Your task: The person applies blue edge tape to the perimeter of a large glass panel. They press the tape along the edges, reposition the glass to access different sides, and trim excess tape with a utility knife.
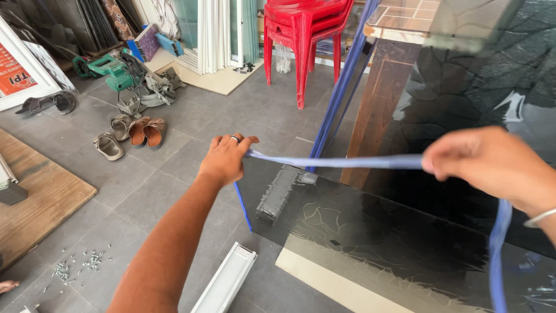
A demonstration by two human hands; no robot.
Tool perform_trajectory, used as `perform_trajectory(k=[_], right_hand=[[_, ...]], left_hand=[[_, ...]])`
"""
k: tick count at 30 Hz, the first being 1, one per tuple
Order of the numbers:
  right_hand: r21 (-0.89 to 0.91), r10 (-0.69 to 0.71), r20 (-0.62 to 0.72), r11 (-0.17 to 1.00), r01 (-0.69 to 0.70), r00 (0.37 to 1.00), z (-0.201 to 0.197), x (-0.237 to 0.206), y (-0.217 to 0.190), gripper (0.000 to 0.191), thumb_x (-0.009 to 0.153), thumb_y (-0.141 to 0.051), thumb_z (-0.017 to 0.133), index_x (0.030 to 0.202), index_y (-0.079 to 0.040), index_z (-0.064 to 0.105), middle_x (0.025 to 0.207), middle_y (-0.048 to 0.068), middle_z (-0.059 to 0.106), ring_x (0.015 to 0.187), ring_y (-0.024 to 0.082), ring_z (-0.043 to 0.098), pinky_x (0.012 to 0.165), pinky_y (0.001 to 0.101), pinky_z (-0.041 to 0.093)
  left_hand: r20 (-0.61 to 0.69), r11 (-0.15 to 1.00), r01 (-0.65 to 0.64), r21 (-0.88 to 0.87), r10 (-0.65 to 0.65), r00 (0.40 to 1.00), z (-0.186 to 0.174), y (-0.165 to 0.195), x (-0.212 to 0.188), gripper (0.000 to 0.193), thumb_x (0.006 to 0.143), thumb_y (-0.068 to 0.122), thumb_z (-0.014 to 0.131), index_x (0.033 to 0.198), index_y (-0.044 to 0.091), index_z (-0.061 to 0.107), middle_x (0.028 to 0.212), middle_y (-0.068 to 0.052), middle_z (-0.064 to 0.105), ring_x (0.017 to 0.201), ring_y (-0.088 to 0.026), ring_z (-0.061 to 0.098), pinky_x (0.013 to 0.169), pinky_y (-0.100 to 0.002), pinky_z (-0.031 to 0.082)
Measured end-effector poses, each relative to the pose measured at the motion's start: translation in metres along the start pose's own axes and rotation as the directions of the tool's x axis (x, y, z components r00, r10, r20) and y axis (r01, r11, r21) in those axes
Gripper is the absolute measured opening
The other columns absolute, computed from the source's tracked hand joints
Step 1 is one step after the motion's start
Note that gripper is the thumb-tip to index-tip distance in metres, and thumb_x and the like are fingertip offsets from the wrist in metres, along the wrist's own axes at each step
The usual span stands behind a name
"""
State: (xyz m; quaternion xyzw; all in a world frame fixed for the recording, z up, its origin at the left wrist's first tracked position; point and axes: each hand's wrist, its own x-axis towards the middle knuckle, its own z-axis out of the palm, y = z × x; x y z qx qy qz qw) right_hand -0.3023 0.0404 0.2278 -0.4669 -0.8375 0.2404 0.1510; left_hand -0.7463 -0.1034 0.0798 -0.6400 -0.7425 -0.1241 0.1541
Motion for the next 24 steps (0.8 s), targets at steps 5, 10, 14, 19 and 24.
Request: perform_trajectory(k=[5,10,14,19,24], right_hand=[[0.184,0.397,0.297,0.868,-0.461,0.868,0.001,-0.003,0.021,0.021,0.093,-0.026,0.078,0.100,-0.007,0.079,0.056,0.009,0.052,0.043,0.016,0.030,0.041,0.0321,0.019],[0.479,0.289,-0.011,0.842,-0.249,0.957,0.019,-0.007,0.013,0.020,0.089,-0.018,0.076,0.097,-0.001,0.078,0.060,0.001,0.043,0.046,0.011,0.030,0.042,0.0301,0.020],[0.470,0.341,-0.033,0.835,-0.286,0.940,0.028,-0.008,0.018,0.019,0.088,-0.016,0.076,0.098,0.000,0.079,0.059,0.001,0.039,0.048,0.012,0.028,0.044,0.0315,0.021],[0.501,0.200,0.221,0.816,-0.287,0.954,0.026,-0.025,0.090,0.029,0.092,-0.021,0.071,0.110,0.002,0.072,0.052,0.002,0.040,0.041,0.012,0.032,0.040,0.0316,0.023],[0.460,0.141,0.467,0.804,-0.376,0.873,0.018,-0.061,0.199,0.032,0.095,-0.024,0.068,0.114,0.001,0.070,0.052,0.007,0.047,0.041,0.015,0.038,0.040,0.0339,0.028]], left_hand=[[0.364,0.993,0.054,0.104,-0.089,0.927,-0.013,0.001,0.024,0.042,0.076,0.014,0.065,0.117,0.023,0.069,0.113,-0.002,0.072,0.117,-0.024,0.063,0.104,-0.041,0.044],[0.460,0.994,0.038,0.103,-0.081,0.884,-0.034,0.026,0.026,0.050,0.073,0.018,0.071,0.123,0.020,0.065,0.109,-0.010,0.071,0.114,-0.031,0.062,0.099,-0.043,0.046],[0.179,0.989,-0.026,-0.148,0.052,0.982,-0.022,0.058,0.011,0.056,0.072,0.025,0.081,0.123,0.018,0.059,0.108,-0.011,0.070,0.114,-0.030,0.062,0.104,-0.042,0.042],[0.156,0.989,-0.146,-0.017,0.147,0.977,-0.008,0.051,0.002,0.072,0.072,0.024,0.085,0.136,0.023,0.051,0.115,-0.008,0.067,0.116,-0.027,0.059,0.100,-0.043,0.042],[0.227,0.989,-0.144,0.023,0.135,0.965,-0.003,0.048,0.013,0.064,0.071,0.033,0.086,0.129,0.025,0.061,0.115,-0.005,0.069,0.116,-0.027,0.061,0.098,-0.044,0.044]])
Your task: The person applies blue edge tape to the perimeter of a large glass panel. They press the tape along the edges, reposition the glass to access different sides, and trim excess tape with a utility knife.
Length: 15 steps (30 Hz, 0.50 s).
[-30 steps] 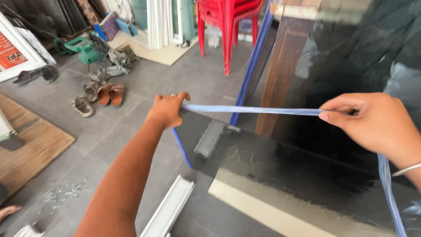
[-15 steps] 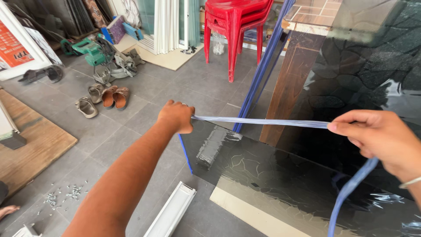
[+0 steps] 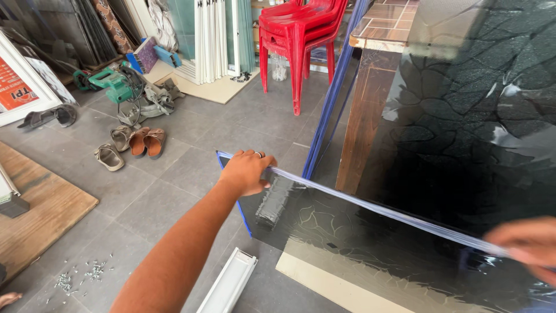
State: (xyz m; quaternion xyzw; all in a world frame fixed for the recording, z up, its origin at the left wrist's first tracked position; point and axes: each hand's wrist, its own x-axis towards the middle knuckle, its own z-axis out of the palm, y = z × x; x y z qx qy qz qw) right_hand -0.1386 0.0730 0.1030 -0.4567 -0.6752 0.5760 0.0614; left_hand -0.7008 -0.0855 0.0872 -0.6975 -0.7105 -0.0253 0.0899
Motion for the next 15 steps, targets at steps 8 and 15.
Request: perform_trajectory(k=[8,15], right_hand=[[0.058,-0.036,-0.398,0.996,0.064,0.916,-0.050,-0.005,0.044,0.036,0.096,-0.028,0.066,0.113,0.003,0.072,0.059,0.013,0.055,0.044,0.020,0.047,0.043,0.0371,0.035],[-0.032,-0.123,-0.527,0.992,0.125,0.841,-0.046,-0.017,0.002,0.040,0.098,-0.032,0.065,0.113,0.004,0.074,0.065,0.019,0.063,0.048,0.023,0.054,0.045,0.0399,0.041]], left_hand=[[0.083,0.986,0.150,0.075,-0.157,0.984,-0.016,0.033,0.016,0.056,0.075,0.044,0.086,0.119,0.015,0.067,0.117,-0.010,0.071,0.115,-0.030,0.066,0.098,-0.044,0.048],[0.013,0.988,0.059,-0.146,-0.057,0.998,-0.006,0.060,0.012,0.070,0.068,0.045,0.089,0.127,0.024,0.058,0.116,-0.007,0.069,0.121,-0.028,0.060,0.101,-0.045,0.041]])
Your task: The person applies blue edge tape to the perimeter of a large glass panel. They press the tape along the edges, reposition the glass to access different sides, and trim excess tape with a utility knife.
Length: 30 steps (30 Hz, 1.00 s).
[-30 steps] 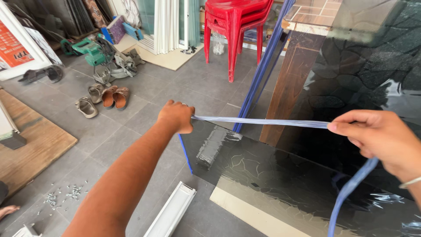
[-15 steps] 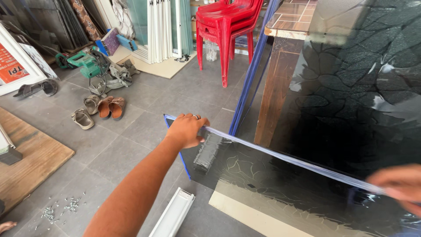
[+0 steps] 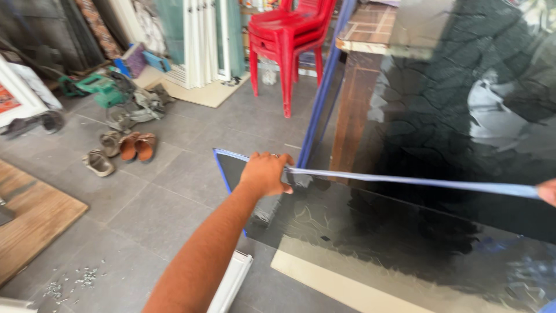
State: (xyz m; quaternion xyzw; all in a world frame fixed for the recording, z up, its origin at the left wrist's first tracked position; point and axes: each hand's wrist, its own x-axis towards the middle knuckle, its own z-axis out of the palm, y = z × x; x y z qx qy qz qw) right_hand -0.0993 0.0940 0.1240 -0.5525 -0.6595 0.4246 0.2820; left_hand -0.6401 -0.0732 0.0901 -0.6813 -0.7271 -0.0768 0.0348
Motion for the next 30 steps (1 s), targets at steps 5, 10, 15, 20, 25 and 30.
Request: perform_trajectory(k=[5,10,15,20,25,30], right_hand=[[-0.370,-0.026,-0.008,0.929,0.021,1.000,-0.018,-0.007,-0.037,0.039,0.095,-0.036,0.067,0.111,-0.002,0.080,0.063,0.020,0.066,0.047,0.024,0.051,0.047,0.0402,0.038],[-0.303,-0.149,-0.211,0.950,0.080,0.966,-0.004,-0.030,-0.027,0.039,0.089,-0.032,0.080,0.107,0.002,0.081,0.052,0.013,0.054,0.048,0.018,0.045,0.049,0.0331,0.031],[-0.063,-0.033,-0.073,0.998,0.028,0.997,-0.014,-0.025,-0.020,0.032,0.088,-0.026,0.076,0.104,0.002,0.075,0.051,0.001,0.045,0.041,0.009,0.036,0.041,0.0297,0.025],[-0.055,0.314,0.173,0.950,-0.309,0.934,-0.056,-0.022,-0.006,0.036,0.089,-0.032,0.074,0.104,0.000,0.075,0.051,0.002,0.040,0.039,0.012,0.031,0.041,0.0325,0.021],[-0.099,0.339,0.079,0.938,-0.331,0.937,-0.082,-0.022,-0.009,0.039,0.090,-0.039,0.072,0.104,-0.002,0.074,0.052,0.003,0.035,0.037,0.015,0.026,0.040,0.0352,0.017],[-0.057,0.353,-0.058,0.933,-0.356,0.934,-0.080,-0.037,0.013,0.041,0.089,-0.042,0.074,0.106,-0.004,0.073,0.054,0.004,0.036,0.036,0.017,0.024,0.039,0.0367,0.016]], left_hand=[[-0.065,0.992,-0.054,0.113,0.062,0.996,0.003,-0.004,0.007,0.066,0.071,0.048,0.087,0.126,0.023,0.060,0.117,-0.006,0.069,0.118,-0.030,0.062,0.097,-0.048,0.044],[0.103,0.999,0.035,-0.033,-0.031,0.994,-0.006,0.032,0.018,0.064,0.074,0.049,0.087,0.127,0.024,0.061,0.116,-0.008,0.069,0.116,-0.032,0.064,0.100,-0.047,0.046],[-0.020,0.994,-0.058,-0.090,0.056,0.998,-0.007,0.061,0.001,0.073,0.067,0.048,0.089,0.130,0.025,0.059,0.112,-0.010,0.073,0.115,-0.033,0.065,0.098,-0.046,0.046],[0.094,0.993,0.009,-0.118,0.002,0.996,-0.023,0.060,0.008,0.084,0.063,0.048,0.091,0.135,0.027,0.055,0.111,-0.011,0.074,0.112,-0.034,0.067,0.100,-0.044,0.046],[0.163,0.990,0.109,-0.088,-0.094,0.982,-0.022,0.066,0.011,0.085,0.065,0.052,0.089,0.138,0.028,0.053,0.111,-0.008,0.074,0.113,-0.032,0.067,0.097,-0.044,0.050],[-0.109,0.997,-0.071,0.038,0.074,0.991,-0.005,0.062,0.003,0.072,0.076,0.055,0.084,0.135,0.026,0.055,0.112,-0.008,0.073,0.115,-0.031,0.064,0.097,-0.047,0.046]])
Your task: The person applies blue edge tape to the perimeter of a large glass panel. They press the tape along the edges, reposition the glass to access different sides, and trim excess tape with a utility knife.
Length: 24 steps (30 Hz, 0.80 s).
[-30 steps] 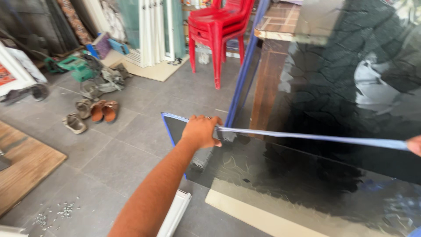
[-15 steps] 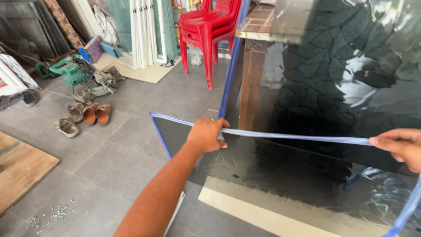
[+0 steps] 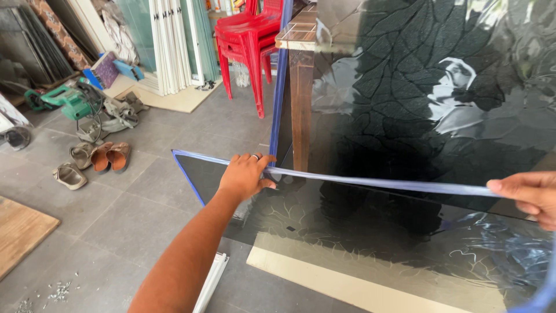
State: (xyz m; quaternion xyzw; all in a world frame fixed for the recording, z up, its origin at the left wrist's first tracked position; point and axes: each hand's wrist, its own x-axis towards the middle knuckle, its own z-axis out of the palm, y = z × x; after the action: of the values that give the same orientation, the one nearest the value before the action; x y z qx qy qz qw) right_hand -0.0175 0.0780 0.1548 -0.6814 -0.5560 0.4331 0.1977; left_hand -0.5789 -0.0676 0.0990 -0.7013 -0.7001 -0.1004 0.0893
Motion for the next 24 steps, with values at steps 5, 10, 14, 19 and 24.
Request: perform_trajectory(k=[5,10,14,19,24], right_hand=[[-0.144,-0.210,-0.171,0.972,0.186,0.963,0.018,0.011,0.024,0.039,0.088,-0.039,0.078,0.105,-0.004,0.080,0.057,0.008,0.048,0.042,0.016,0.033,0.042,0.0349,0.022],[-0.318,-0.640,-0.227,0.761,0.565,0.734,0.056,0.027,0.052,0.036,0.089,-0.037,0.076,0.102,-0.003,0.079,0.063,0.009,0.065,0.047,0.016,0.059,0.050,0.0332,0.045],[-0.579,-0.708,-0.167,0.634,0.513,0.686,0.073,0.028,0.070,0.033,0.092,-0.036,0.080,0.105,-0.006,0.083,0.074,0.011,0.068,0.056,0.021,0.067,0.055,0.0341,0.054],[-0.593,-0.649,-0.085,0.643,0.485,0.756,0.091,0.035,0.080,0.034,0.088,-0.038,0.080,0.099,-0.007,0.082,0.073,0.011,0.070,0.056,0.020,0.067,0.056,0.0331,0.055],[-0.587,-0.604,-0.041,0.659,0.469,0.796,0.101,0.048,0.082,0.034,0.087,-0.040,0.080,0.097,-0.007,0.082,0.072,0.010,0.070,0.056,0.020,0.067,0.056,0.0331,0.055]], left_hand=[[0.231,0.993,0.091,0.073,-0.105,0.967,-0.001,0.009,0.013,0.066,0.079,0.058,0.084,0.129,0.022,0.061,0.117,-0.007,0.071,0.121,-0.029,0.062,0.100,-0.045,0.045],[0.084,0.996,0.010,-0.087,-0.002,0.996,-0.006,0.053,0.010,0.074,0.067,0.056,0.087,0.129,0.024,0.060,0.115,-0.010,0.071,0.116,-0.032,0.063,0.097,-0.048,0.045],[0.272,0.989,0.133,-0.066,-0.111,0.956,-0.023,0.065,0.011,0.086,0.069,0.062,0.085,0.136,0.018,0.054,0.115,-0.011,0.074,0.114,-0.032,0.068,0.099,-0.048,0.049],[-0.076,0.963,-0.023,-0.268,0.003,0.997,-0.023,0.053,0.005,0.093,0.063,0.057,0.088,0.139,0.018,0.051,0.112,-0.012,0.072,0.112,-0.034,0.064,0.094,-0.052,0.044],[-0.588,0.772,0.157,-0.616,-0.582,0.562,0.008,-0.032,-0.030,0.028,0.091,0.008,0.062,0.117,0.015,0.070,0.100,-0.004,0.074,0.096,-0.023,0.068,0.087,-0.036,0.053]])
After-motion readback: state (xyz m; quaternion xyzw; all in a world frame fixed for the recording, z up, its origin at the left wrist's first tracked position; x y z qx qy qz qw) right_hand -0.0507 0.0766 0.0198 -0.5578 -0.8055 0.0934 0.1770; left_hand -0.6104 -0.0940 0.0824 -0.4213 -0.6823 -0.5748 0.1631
